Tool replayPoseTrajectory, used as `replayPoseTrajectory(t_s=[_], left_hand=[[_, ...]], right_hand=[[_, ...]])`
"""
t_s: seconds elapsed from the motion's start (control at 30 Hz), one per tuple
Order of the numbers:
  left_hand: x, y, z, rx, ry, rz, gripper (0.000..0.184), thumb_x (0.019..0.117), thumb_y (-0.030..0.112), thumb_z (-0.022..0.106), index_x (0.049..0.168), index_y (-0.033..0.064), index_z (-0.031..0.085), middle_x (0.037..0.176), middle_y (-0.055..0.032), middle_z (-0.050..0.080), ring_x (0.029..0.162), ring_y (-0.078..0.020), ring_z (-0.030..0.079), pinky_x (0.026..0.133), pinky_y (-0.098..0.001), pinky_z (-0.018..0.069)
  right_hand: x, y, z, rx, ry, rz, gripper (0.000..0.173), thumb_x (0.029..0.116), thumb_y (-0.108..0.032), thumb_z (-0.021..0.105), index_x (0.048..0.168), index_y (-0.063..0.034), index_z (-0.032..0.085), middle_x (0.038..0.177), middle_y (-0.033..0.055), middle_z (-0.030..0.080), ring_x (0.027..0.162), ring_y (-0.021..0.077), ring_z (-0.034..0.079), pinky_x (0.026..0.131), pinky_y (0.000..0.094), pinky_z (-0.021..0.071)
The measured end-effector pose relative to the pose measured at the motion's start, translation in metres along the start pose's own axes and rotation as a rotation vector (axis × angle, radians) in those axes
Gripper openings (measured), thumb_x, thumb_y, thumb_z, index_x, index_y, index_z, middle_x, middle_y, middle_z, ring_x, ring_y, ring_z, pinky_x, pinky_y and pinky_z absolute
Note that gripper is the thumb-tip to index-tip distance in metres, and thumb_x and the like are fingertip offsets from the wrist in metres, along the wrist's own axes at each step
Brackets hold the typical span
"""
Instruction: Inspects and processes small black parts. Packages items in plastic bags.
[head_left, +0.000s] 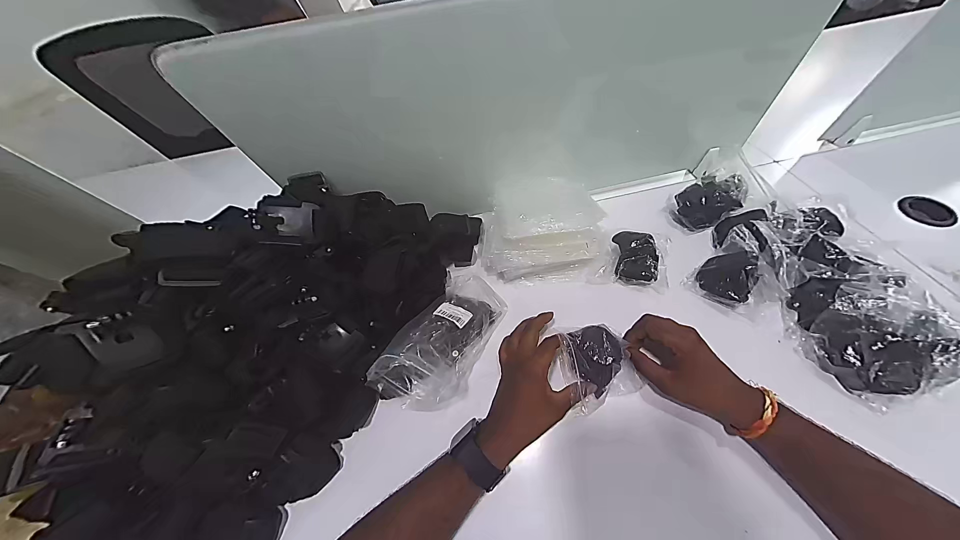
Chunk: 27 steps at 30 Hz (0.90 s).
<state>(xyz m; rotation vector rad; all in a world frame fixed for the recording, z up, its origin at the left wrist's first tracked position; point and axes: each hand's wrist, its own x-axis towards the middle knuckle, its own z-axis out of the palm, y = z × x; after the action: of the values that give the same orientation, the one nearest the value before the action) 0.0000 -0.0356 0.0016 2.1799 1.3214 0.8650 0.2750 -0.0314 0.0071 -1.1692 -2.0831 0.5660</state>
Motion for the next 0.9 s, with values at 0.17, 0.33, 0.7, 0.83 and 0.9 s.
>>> replayPoseTrajectory(t_s=[0.17,0.33,0.7,0.83,0.9], left_hand=[[-0.002,-0.001,0.002,0.008,-0.024,0.013,0.064,0.0778,0.066,0.076,0.116,0.0153,0.076,0.157,-0.0080,0.047,0.149,-0.0295,0.036,0.117,-0.0604,0.0274],[-0.001,0.002,-0.001,0.018,-0.091,0.009,0.073,0.0741,0.068,0.078,0.121,0.0123,0.074,0.161,-0.0081,0.041,0.152,-0.0290,0.030,0.119,-0.0607,0.0244],[-0.001,0.006,-0.001,0.021,-0.050,-0.022,0.060,0.0707,0.041,0.079,0.119,0.0069,0.069,0.152,-0.0109,0.050,0.146,-0.0291,0.040,0.119,-0.0580,0.0268],[-0.002,0.009,-0.001,0.116,-0.077,-0.045,0.065,0.0734,0.053,0.077,0.121,0.0089,0.069,0.155,-0.0107,0.047,0.149,-0.0318,0.035,0.119,-0.0613,0.0251],[-0.003,0.010,-0.001,0.152,-0.076,-0.045,0.066,0.0750,0.057,0.075,0.123,0.0112,0.069,0.156,-0.0096,0.047,0.149,-0.0332,0.034,0.118,-0.0640,0.0251]], right_hand=[[0.000,-0.009,0.005,0.066,-0.006,-0.063,0.014,0.0976,-0.016,0.063,0.099,-0.0027,0.069,0.093,0.0078,0.068,0.084,0.0084,0.064,0.077,0.0231,0.0549],[-0.001,-0.013,0.008,0.123,-0.035,-0.097,0.010,0.0950,-0.010,0.064,0.097,-0.0014,0.070,0.096,0.0086,0.070,0.089,0.0078,0.066,0.081,0.0222,0.0561],[0.002,-0.009,-0.014,-0.199,-0.045,-0.128,0.017,0.0994,-0.019,0.054,0.100,-0.0141,0.071,0.100,0.0028,0.072,0.096,0.0189,0.065,0.087,0.0445,0.0479],[0.006,-0.005,-0.024,-0.326,-0.037,-0.099,0.018,0.0970,-0.016,0.053,0.098,-0.0145,0.071,0.094,0.0014,0.071,0.090,0.0199,0.064,0.083,0.0458,0.0459],[0.007,-0.002,-0.026,-0.333,-0.026,-0.058,0.017,0.0945,-0.014,0.054,0.097,-0.0139,0.071,0.092,0.0019,0.070,0.088,0.0202,0.064,0.082,0.0468,0.0466]])
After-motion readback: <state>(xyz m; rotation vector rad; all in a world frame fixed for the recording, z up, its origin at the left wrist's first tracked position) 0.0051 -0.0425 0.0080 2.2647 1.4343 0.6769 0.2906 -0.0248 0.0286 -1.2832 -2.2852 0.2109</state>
